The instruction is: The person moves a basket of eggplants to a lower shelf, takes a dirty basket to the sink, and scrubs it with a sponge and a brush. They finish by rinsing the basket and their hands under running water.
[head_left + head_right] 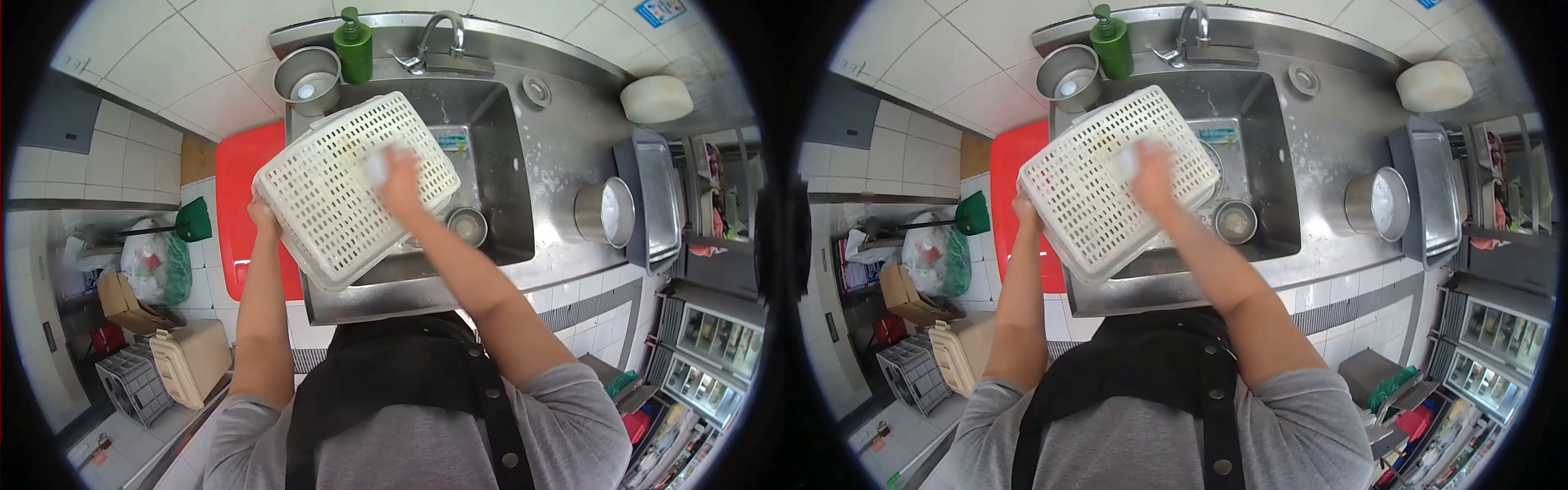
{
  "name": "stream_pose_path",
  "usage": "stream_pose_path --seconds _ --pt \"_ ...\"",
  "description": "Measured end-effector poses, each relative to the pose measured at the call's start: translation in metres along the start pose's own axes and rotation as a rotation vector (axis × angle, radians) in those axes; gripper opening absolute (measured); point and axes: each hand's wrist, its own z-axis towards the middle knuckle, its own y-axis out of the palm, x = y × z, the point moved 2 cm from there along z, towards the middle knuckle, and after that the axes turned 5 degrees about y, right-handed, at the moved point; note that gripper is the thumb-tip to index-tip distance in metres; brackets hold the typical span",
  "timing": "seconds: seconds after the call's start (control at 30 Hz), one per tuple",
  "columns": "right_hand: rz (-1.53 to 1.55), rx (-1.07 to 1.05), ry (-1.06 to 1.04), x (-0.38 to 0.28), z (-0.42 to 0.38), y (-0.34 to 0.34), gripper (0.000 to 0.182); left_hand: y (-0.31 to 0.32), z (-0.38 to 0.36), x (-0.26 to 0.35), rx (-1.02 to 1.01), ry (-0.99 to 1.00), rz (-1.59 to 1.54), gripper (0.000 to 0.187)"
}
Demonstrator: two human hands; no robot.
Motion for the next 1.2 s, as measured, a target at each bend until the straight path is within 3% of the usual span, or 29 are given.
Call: stream_pose_path --seconds 0.07,0.13,0.2,0.27,0.33,0.4,0.47,0.5,0.53,0.57,0.6,0.63,0.8,0.9,1.03,1.2 --pt "-0.037 0.036 0.332 0.033 0.056 -0.04 0.055 0.002 -0.006 0.004 0.003 0.045 0.072 0.06" --pt "-0.027 -0.04 0.397 0.035 0.069 -0.039 0.049 -0.002 0.007 -0.007 0.024 0.073 0.102 0.059" --pt "0.176 0.005 -0.049 0.014 0.046 -0.001 0.043 0.0 0.011 -0.012 0.015 0.086 0.135 0.059" --pt "0.21 -0.482 -0.106 -0.05 0.001 -0.006 0.045 0.006 0.001 -0.005 -0.068 0.124 0.208 0.057" --pt "0.309 -0.572 -0.304 -0.076 -0.036 -0.047 0.047 0.005 -0.008 -0.005 -0.062 0.12 0.149 0.055" --pt "0.366 -0.644 -0.418 -0.04 -0.05 -0.069 0.049 -0.002 -0.012 -0.004 -0.057 0.124 0.084 0.054" --pt "0.193 -0.517 -0.345 0.039 -0.047 -0.082 0.052 -0.014 -0.018 -0.01 -0.127 0.245 0.012 0.053" --pt "0.038 -0.351 -0.209 0.087 -0.043 -0.104 0.047 -0.01 -0.034 0.002 -0.186 0.264 0.054 0.055" --pt "0.065 -0.395 0.086 0.137 -0.03 -0.119 0.047 -0.008 -0.042 0.006 -0.189 0.263 0.062 0.055" --pt "-0.123 -0.397 0.104 0.174 -0.016 -0.152 0.046 -0.007 -0.046 0.009 -0.163 0.251 0.019 0.056" --pt "-0.263 -0.196 -0.048 0.199 -0.006 -0.182 0.051 -0.004 -0.051 0.012 -0.134 0.241 -0.029 0.057" --pt "-0.264 -0.029 -0.04 0.227 0.002 -0.204 0.054 0.001 -0.06 0.017 -0.055 0.196 0.011 0.057" --pt "-0.474 0.129 0.295 0.271 0.053 -0.283 0.058 -0.004 -0.073 0.022 -0.022 0.222 0.022 0.058" --pt "-0.467 0.272 0.28 0.258 0.07 -0.265 0.064 0.002 -0.088 0.047 0.006 0.201 0.018 0.062" --pt "-0.19 0.125 0.003 0.198 0.112 -0.202 0.063 0.032 -0.131 0.086 0.19 0.171 0.134 0.065" --pt "0.032 -0.102 -0.262 0.134 0.183 -0.089 0.056 0.015 -0.134 0.084 0.232 0.179 0.151 0.067"
